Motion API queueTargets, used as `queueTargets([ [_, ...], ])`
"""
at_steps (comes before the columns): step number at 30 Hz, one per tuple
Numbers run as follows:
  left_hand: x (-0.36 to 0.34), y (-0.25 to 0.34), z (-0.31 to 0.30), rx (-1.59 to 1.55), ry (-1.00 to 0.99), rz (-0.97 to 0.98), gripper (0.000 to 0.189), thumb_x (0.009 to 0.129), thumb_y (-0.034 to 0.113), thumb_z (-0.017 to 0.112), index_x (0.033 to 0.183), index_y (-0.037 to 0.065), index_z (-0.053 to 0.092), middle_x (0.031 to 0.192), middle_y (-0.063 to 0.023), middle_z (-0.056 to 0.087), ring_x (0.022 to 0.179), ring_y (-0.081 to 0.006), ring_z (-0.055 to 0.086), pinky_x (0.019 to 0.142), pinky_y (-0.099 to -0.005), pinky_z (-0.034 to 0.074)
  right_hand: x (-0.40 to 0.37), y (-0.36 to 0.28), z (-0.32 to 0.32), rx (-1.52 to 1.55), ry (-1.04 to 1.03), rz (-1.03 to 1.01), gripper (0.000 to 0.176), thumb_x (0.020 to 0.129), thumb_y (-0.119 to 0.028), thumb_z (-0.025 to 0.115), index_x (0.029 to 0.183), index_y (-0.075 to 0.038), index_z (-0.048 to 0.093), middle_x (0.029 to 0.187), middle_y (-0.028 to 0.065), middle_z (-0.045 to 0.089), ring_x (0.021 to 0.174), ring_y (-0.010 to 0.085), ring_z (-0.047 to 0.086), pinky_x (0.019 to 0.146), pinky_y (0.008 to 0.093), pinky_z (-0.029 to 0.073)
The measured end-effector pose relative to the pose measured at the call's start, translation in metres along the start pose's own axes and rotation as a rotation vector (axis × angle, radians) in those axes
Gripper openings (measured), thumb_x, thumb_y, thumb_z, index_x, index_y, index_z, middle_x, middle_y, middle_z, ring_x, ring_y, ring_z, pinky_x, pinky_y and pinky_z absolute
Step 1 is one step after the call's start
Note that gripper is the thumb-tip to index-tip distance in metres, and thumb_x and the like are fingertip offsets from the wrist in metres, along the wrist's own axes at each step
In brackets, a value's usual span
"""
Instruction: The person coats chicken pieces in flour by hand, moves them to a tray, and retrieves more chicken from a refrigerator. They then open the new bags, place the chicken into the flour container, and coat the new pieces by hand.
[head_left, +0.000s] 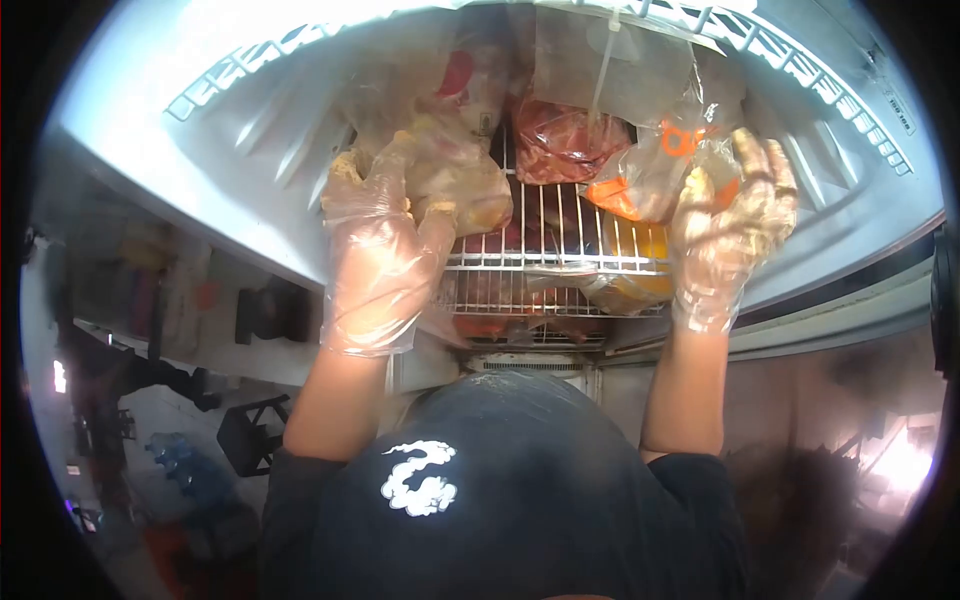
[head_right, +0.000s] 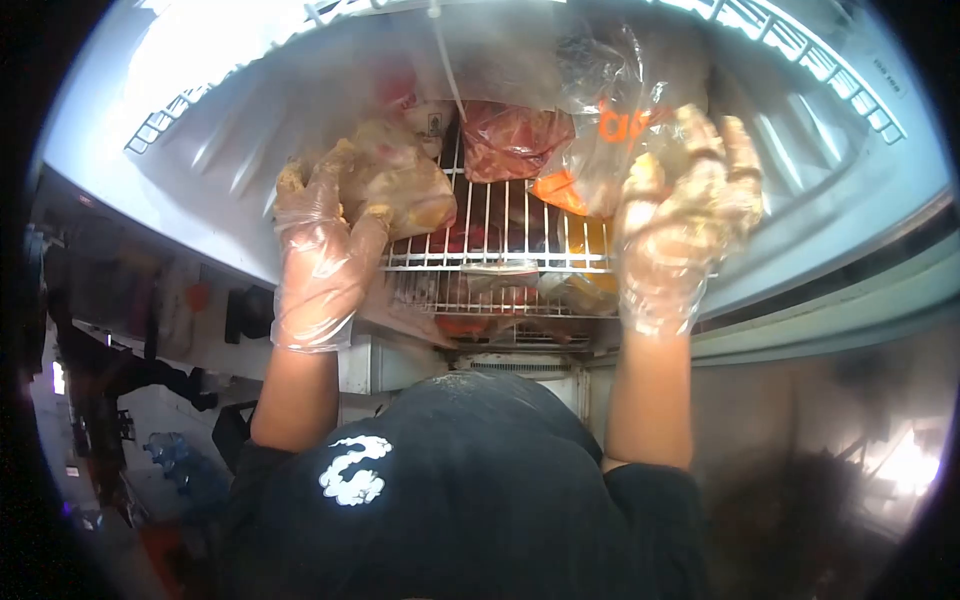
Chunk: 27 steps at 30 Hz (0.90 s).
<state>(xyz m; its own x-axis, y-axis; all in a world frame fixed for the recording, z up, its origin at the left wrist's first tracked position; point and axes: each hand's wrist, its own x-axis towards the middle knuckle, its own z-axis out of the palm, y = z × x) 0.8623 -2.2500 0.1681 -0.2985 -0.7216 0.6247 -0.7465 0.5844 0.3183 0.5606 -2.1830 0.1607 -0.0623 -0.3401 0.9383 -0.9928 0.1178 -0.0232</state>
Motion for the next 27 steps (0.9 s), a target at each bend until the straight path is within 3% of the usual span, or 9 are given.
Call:
queueTargets([
  [6,-0.001,-0.008,0.010,-0.501,0.038,-0.186,0.038,0.090,0.000,0.077,0.128,-0.002,0.069,0.132,-0.0149,0.068,0.117,-0.0230,0.065,0.105,-0.0389,0.052,-0.010,-0.053,-0.022,0.342,-0.304,-0.021,0.038,0.077,-0.018,0.088,0.113,-0.008,0.078,0.115,0.0139,0.072,0.110,0.0342,0.067,0.097,0.0492,0.051],
  [12,0.001,-0.007,0.005,-0.938,0.226,-0.269,0.030,0.099,-0.002,0.071,0.129,-0.003,0.068,0.125,-0.0097,0.072,0.115,-0.0169,0.066,0.103,-0.0318,0.051,-0.020,-0.063,-0.010,0.604,-0.459,0.006,0.050,0.080,-0.031,0.088,0.119,-0.002,0.075,0.119,0.0171,0.072,0.110,0.0371,0.068,0.096,0.0507,0.051],
  [16,0.018,0.020,-0.013,-0.957,0.154,-0.064,0.023,0.101,0.004,0.068,0.123,-0.005,0.070,0.121,-0.0127,0.074,0.115,-0.0173,0.067,0.104,-0.0317,0.050,-0.017,-0.088,-0.013,0.715,-0.499,0.071,0.071,0.077,-0.033,0.093,0.134,0.000,0.067,0.128,0.0214,0.072,0.119,0.0401,0.067,0.103,0.0494,0.052],
  [17,0.025,0.021,-0.008,-0.745,0.181,0.053,0.020,0.102,0.008,0.067,0.117,-0.005,0.072,0.114,-0.0147,0.076,0.110,-0.0190,0.069,0.100,-0.0332,0.053,-0.014,-0.099,-0.015,0.730,-0.510,0.099,0.078,0.077,-0.036,0.094,0.139,0.001,0.064,0.130,0.0221,0.071,0.121,0.0411,0.067,0.105,0.0495,0.052],
  [18,0.026,0.035,-0.009,-0.900,0.097,-0.025,0.019,0.101,0.008,0.068,0.114,-0.004,0.073,0.108,-0.0164,0.077,0.102,-0.0233,0.072,0.095,-0.0363,0.055,-0.019,-0.105,-0.006,0.862,-0.487,0.111,0.086,0.082,-0.039,0.091,0.150,0.000,0.054,0.135,0.0237,0.069,0.130,0.0422,0.064,0.111,0.0502,0.049],
  [19,0.031,0.038,-0.005,-0.806,0.104,0.128,0.023,0.100,0.005,0.067,0.119,-0.006,0.073,0.120,-0.0163,0.076,0.114,-0.0240,0.070,0.103,-0.0367,0.053,-0.023,-0.107,0.003,0.878,-0.443,0.061,0.082,0.086,-0.036,0.087,0.151,0.000,0.053,0.138,0.0236,0.067,0.132,0.0411,0.063,0.113,0.0496,0.049],
  [22,0.029,0.069,-0.002,-0.620,-0.057,0.390,0.024,0.094,0.011,0.067,0.113,-0.002,0.073,0.118,-0.0172,0.074,0.109,-0.0320,0.071,0.099,-0.0428,0.054,-0.045,-0.101,0.022,0.870,-0.660,0.095,0.059,0.097,-0.017,0.075,0.151,-0.004,0.056,0.145,0.0148,0.065,0.131,0.0302,0.064,0.114,0.0442,0.050],
  [24,0.016,0.090,0.004,-0.362,-0.139,0.634,0.033,0.082,0.018,0.067,0.111,0.003,0.072,0.112,-0.0160,0.071,0.109,-0.0359,0.069,0.096,-0.0496,0.055,-0.045,-0.096,0.028,0.874,-0.775,0.097,0.052,0.097,-0.016,0.075,0.145,-0.003,0.058,0.138,0.0136,0.066,0.124,0.0285,0.065,0.108,0.0424,0.051],
  [27,0.008,0.110,0.010,-0.388,-0.187,0.732,0.037,0.083,0.016,0.072,0.118,0.001,0.072,0.119,-0.0187,0.071,0.115,-0.0388,0.067,0.102,-0.0493,0.054,-0.043,-0.090,0.030,0.979,-0.770,0.264,0.042,0.098,-0.015,0.075,0.136,-0.003,0.061,0.129,0.0118,0.068,0.115,0.0260,0.067,0.100,0.0398,0.052],
])
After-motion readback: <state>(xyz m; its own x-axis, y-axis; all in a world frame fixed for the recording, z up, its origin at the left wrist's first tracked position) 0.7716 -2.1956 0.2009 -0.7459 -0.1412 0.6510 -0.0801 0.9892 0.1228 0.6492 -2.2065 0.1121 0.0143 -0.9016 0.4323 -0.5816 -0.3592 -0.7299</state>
